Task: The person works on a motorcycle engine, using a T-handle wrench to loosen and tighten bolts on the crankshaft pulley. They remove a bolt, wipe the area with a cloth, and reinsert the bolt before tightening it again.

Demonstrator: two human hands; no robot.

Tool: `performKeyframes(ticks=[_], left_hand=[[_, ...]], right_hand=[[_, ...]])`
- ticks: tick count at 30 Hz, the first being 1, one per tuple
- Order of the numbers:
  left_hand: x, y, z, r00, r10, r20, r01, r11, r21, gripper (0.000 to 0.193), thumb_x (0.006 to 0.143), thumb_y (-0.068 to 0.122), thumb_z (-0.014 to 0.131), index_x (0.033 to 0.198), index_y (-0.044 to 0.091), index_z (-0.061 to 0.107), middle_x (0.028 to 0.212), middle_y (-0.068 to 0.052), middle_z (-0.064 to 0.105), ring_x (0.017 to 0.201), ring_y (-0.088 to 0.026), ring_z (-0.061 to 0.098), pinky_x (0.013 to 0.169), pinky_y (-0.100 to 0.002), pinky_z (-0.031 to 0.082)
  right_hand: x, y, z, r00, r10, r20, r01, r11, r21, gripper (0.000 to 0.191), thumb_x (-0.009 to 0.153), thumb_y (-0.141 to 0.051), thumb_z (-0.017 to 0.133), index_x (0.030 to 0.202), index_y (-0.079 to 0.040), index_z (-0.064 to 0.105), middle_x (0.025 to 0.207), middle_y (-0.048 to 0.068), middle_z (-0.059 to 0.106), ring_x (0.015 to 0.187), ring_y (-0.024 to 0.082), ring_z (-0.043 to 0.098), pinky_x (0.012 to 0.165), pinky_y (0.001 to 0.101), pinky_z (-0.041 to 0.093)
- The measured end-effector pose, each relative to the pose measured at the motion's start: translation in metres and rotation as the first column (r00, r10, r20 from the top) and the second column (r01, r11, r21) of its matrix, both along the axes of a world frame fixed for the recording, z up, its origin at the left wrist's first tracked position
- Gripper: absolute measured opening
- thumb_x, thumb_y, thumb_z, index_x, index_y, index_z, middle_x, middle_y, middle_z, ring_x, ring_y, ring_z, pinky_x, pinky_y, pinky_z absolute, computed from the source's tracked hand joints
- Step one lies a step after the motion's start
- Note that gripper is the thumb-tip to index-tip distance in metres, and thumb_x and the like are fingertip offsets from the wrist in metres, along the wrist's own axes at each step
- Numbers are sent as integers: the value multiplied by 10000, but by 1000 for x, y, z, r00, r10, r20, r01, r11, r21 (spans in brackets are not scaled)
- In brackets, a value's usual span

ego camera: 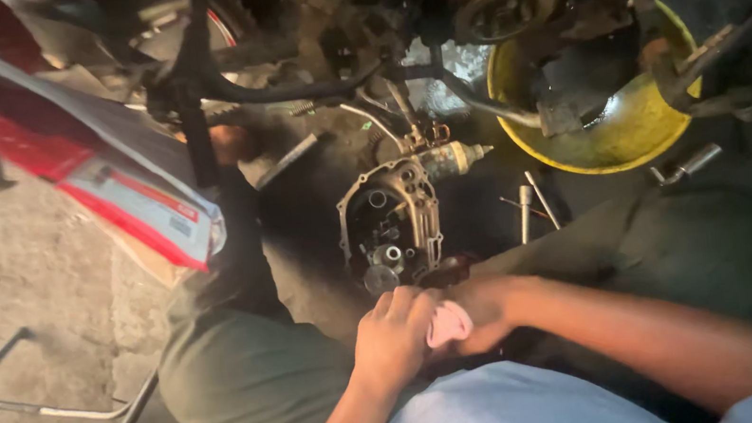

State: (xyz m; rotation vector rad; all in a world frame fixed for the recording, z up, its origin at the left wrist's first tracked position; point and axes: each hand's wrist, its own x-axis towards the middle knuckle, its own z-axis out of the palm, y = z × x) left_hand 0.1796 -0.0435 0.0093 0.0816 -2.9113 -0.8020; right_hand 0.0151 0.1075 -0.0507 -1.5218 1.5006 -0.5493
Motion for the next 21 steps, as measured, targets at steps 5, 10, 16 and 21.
performKeyframes(ticks=[5, 10, 16, 21], left_hand=[[-26, 17, -63, 916, 20, 401, -80, 988, 133, 278, 964, 341, 734, 1113, 133, 628, 1043, -101, 701, 905, -358, 709, 750, -461, 563], [-45, 12, -85, 935, 197, 296, -355, 547, 758, 388, 835, 206, 776, 1136, 70, 574, 1131, -110, 725, 1044, -303, 695, 867, -427, 568], [-28, -10, -78, 997, 38, 73, -58, -292, 955, 389, 1035, 279, 633, 1364, 140, 480, 1380, -44, 540, 1316, -183, 533, 1160, -377, 429], [-17, -3, -89, 975, 219, 37, -75, 169, 983, 247, 1083, 209, 557, 1159, -8, 649, 1351, -119, 628, 1222, -192, 607, 1057, -330, 475]], right_hand=[[4, 12, -49, 962, 65, -263, -75, 997, -27, 185, 790, -146, 741, 971, -160, 699, 1081, 46, 734, 1067, 290, 685, 909, 393, 549], [-37, 14, -42, 972, -204, -120, 179, 965, -194, 539, 669, -125, 795, 1196, -99, 684, 1472, 188, 507, 1338, 401, 520, 1052, 433, 462], [-48, -6, -34, 820, -494, 290, 429, 865, 261, 830, 762, -174, 826, 1483, -178, 415, 1581, 78, 482, 1395, 255, 533, 1140, 379, 436], [-51, 9, 10, 869, -460, 184, 461, 887, 38, 497, 790, 116, 629, 1227, -101, 730, 1278, 71, 780, 1154, 187, 766, 1017, 323, 583]])
